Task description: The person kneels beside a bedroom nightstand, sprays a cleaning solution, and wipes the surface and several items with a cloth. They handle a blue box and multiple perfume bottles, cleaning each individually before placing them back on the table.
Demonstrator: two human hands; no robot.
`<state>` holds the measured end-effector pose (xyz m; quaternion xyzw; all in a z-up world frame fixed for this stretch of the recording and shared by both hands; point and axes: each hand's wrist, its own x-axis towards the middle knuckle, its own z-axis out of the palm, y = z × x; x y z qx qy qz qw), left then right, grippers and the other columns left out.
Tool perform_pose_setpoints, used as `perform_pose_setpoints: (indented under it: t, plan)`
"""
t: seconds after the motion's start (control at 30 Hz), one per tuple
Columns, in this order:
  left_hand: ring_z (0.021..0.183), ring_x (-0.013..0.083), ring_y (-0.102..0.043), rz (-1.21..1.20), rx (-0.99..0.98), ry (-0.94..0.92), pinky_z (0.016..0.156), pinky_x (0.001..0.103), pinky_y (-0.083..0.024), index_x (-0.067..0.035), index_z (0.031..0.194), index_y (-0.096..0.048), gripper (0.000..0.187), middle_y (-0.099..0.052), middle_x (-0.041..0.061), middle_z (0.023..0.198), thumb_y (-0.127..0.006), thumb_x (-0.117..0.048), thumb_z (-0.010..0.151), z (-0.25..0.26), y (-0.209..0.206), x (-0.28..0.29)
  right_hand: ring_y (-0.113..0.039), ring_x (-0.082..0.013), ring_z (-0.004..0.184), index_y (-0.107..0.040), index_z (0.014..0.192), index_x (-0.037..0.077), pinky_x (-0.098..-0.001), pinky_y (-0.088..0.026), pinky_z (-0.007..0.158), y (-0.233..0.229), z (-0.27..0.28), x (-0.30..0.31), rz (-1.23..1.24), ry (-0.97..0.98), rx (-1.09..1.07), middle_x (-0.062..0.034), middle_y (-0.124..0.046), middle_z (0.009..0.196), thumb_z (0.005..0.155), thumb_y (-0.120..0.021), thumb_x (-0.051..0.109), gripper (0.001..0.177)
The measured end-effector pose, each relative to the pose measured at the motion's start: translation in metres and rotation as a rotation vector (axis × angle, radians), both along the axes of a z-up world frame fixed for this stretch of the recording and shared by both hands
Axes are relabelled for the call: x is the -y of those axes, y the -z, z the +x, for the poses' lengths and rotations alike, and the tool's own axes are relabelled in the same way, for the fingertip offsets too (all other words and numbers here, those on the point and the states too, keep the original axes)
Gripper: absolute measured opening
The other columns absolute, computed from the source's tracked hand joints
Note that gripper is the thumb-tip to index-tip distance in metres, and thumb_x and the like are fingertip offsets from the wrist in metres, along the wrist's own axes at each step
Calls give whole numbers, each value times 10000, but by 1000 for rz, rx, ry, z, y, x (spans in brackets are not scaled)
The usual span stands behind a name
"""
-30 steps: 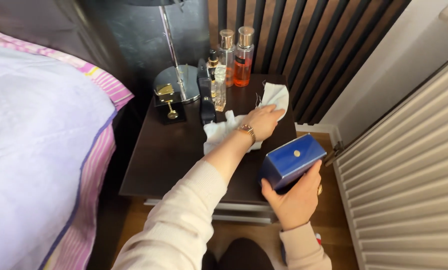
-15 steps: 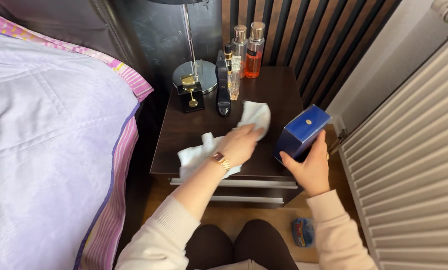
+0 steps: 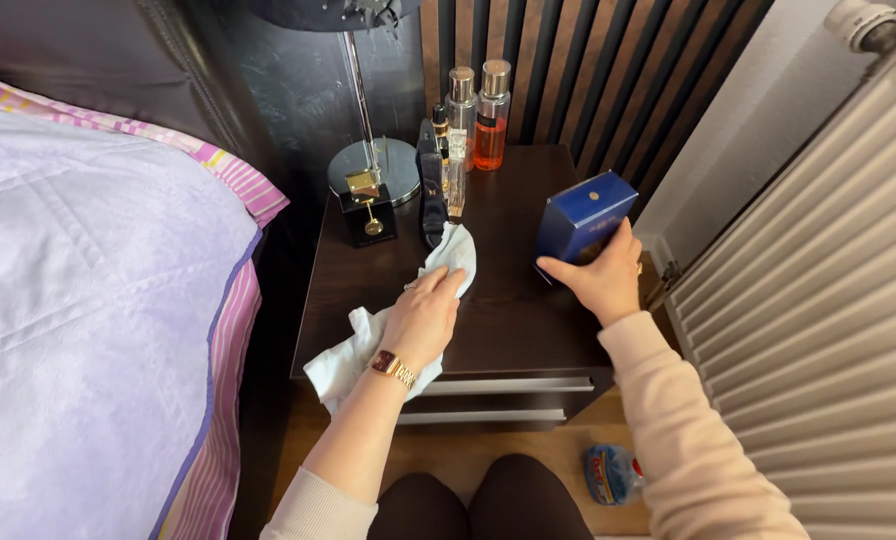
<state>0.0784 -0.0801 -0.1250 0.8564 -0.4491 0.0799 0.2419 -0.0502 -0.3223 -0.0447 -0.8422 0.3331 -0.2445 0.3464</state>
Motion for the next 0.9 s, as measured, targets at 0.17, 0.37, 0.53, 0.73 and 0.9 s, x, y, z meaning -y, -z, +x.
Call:
perform_pose_setpoints:
  t: [0.17,0.37,0.53,0.73,0.9]
  plan:
    - [1255,384,-595,-33,37,12,1004,464,-510,-160,1457,-528,464,-584,192,1377,-534,-222,997,-2,-2,-1,-475,-485,1341,-185,1518,-56,-625,-396,1112,23,59,17,-74,156,33,-282,-402,1399,583,-980,566,1376]
    - [1257,390,-585,-47,31,21,998,470,-507,-139,1441,-531,456,-578,195,1379,-540,-212,991,-5,-9,-2,-447,-460,1361,-172,1502,-105,-554,-442,1120,44,132,47,-147,287,107,-287,-397,1396,555,-983,613,1439]
    - [1236,404,-594,-51,26,30,974,468,-515,-122,1425,-542,456,-588,207,1354,-559,-189,974,-7,-13,-3,-498,-438,1296,-204,1495,-61,-569,-505,1058,54,177,69,-229,410,82,-232,-416,1345,516,-997,611,1428]
    - [1049,381,-641,-127,-10,34,828,507,-543,-78,1329,-554,420,-594,165,1309,-600,-29,914,-15,-33,-5,-424,-492,1333,-102,1540,-118,-548,-355,1112,54,186,80,-242,383,19,-336,-353,1487,609,-936,738,1515]
    - [1075,384,-628,-120,13,35,841,502,-535,-76,1349,-550,456,-581,158,1324,-610,-27,900,-14,-29,-3,-424,-493,1406,-341,1494,-102,-583,-329,1172,-37,142,45,-734,162,600,-319,-439,1500,909,-764,272,812]
